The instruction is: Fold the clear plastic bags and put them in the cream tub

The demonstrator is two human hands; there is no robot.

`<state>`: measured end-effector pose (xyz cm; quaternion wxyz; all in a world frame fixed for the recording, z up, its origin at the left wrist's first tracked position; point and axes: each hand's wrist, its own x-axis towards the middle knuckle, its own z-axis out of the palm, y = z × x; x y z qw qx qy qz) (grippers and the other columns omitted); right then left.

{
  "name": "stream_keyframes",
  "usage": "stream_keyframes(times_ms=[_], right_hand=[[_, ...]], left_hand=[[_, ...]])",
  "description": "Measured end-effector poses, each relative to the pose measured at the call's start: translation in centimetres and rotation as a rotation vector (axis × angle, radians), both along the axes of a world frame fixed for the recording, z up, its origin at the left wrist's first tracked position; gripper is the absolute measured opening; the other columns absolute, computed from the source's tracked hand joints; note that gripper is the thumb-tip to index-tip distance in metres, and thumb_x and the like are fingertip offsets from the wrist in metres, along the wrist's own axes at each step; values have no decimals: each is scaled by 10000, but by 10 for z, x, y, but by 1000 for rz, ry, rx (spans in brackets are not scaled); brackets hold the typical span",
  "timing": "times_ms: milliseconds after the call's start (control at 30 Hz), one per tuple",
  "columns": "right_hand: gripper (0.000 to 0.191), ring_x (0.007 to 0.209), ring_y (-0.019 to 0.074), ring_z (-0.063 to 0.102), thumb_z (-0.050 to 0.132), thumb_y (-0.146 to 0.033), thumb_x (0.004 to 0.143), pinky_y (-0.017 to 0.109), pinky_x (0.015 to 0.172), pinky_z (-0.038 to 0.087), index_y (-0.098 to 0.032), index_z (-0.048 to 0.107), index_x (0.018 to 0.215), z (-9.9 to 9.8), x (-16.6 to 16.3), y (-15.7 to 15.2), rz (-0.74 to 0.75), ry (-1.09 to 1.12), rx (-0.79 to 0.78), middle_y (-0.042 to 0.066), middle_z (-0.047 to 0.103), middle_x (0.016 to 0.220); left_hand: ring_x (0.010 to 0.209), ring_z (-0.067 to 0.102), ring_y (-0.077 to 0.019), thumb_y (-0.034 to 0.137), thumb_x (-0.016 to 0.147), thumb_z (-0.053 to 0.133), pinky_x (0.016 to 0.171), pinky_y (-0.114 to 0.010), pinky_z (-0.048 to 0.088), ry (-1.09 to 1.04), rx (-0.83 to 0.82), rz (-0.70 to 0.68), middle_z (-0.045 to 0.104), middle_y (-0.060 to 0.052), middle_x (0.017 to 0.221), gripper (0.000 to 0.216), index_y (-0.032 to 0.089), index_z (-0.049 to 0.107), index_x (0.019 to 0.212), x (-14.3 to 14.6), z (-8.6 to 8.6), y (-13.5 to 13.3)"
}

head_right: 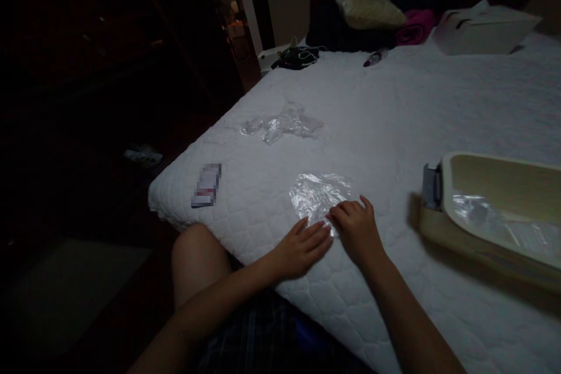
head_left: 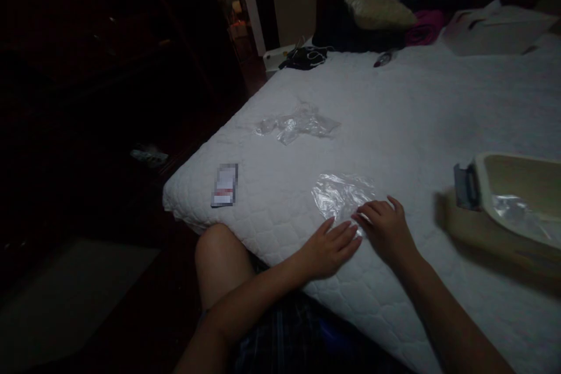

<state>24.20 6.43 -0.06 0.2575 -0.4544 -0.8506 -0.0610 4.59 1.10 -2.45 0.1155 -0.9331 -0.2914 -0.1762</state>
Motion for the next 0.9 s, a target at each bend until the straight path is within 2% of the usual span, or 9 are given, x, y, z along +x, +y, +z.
stream_keyframes(times_ms=[167,333,400,533,700,900], right_hand=[[154,828,194,599,502,-292,885,474,999,271,-205,629,898,8,1,-1,-11,25,10,29,679,846],[202,854,217,607,507,-308,872,470,962,336,-180,632,965,17,32,-4,-96,55,10,69,683,896],[233,856,230,609,500,-323,869,437,879,413,-169,636,979,13,49,-8,-132,91,-46,91,675,911],[256,820,210,630,504,-350,863,348,731,502,-169,637,987,-5,72,-17,-174,345,-235,95,661,932],[249,842,210,639,546,-363,841,363,760,529,-191,646,991,-15,77,-20,-82,472,-377,87,658,965],[257,872,203,630,564,-377,836,354,767,536,-203,661,998,-2,73,-24,39,521,-480,88,641,972]], left_hand=[[1313,358,-256,190,930,344,1092,-521,244,86,-22,-21,452,-132,1377,368,117,463,1270,1,0,1],[1313,361,-258,186,919,375,1085,-504,268,76,-10,-28,469,-146,1360,379,96,451,1280,0,-1,1],[1321,350,-259,176,915,377,1087,-496,272,72,8,-34,454,-149,1373,388,86,441,1287,0,1,1],[1327,342,-263,164,911,376,1092,-475,277,83,11,-27,419,-152,1401,383,81,449,1277,1,3,0],[1319,357,-261,162,906,387,1087,-487,282,64,-28,34,441,-160,1381,398,84,430,1294,3,1,-1],[1279,415,-249,167,905,380,1086,-492,275,37,-72,54,486,-151,1347,397,85,440,1289,3,-1,0]])
